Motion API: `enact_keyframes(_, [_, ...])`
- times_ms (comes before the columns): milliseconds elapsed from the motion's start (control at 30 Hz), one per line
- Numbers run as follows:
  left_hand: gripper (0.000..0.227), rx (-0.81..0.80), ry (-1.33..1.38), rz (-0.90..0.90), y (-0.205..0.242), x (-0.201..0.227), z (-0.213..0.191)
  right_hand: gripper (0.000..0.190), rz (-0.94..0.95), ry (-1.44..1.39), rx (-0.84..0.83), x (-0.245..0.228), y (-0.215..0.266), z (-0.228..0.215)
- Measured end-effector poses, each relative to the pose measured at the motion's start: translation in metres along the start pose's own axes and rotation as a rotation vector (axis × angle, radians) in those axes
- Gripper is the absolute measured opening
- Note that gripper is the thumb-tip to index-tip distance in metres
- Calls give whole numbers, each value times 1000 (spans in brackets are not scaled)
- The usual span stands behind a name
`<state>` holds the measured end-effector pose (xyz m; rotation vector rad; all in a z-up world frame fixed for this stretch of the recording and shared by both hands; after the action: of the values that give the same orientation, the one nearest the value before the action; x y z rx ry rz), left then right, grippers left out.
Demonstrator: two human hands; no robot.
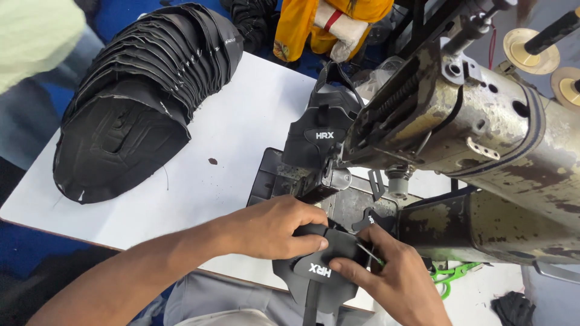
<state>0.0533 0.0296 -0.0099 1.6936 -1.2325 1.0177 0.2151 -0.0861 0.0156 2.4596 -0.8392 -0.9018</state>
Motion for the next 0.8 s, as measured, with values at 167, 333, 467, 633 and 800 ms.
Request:
enact_keyframes(167, [31, 31, 2, -56, -2, -11, -4, 67, -118, 56, -53, 5, -13, -1])
enact_keyframes(333, [33, 55, 17, -68, -22, -39, -8, 67, -24, 219, -69, -1, -29, 1])
enact_keyframes(467, [33, 85, 50, -13, -42, -60, -19, 65, -155, 67, 79, -7, -49, -9])
enact_keyframes(633, [31, 68, 192, -78, -63, -78, -34, 68, -73, -20, 62, -10, -74, -18])
enact_keyframes(800, [30, 37, 411, -242, -75, -93, -42, 71, -271, -5, 99, -14, -96, -24])
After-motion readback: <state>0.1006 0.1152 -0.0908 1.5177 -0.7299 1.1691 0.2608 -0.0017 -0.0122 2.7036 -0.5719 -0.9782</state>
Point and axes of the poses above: each hand's wrist, its own y-axis away from the middle knuckle, its own z-axis out of the palm, x = y × z, the point moved 5 cm from there along -y, towards the middle knuckle, and after that the axes turned 6 degrees about -x, right-handed, at the moved point
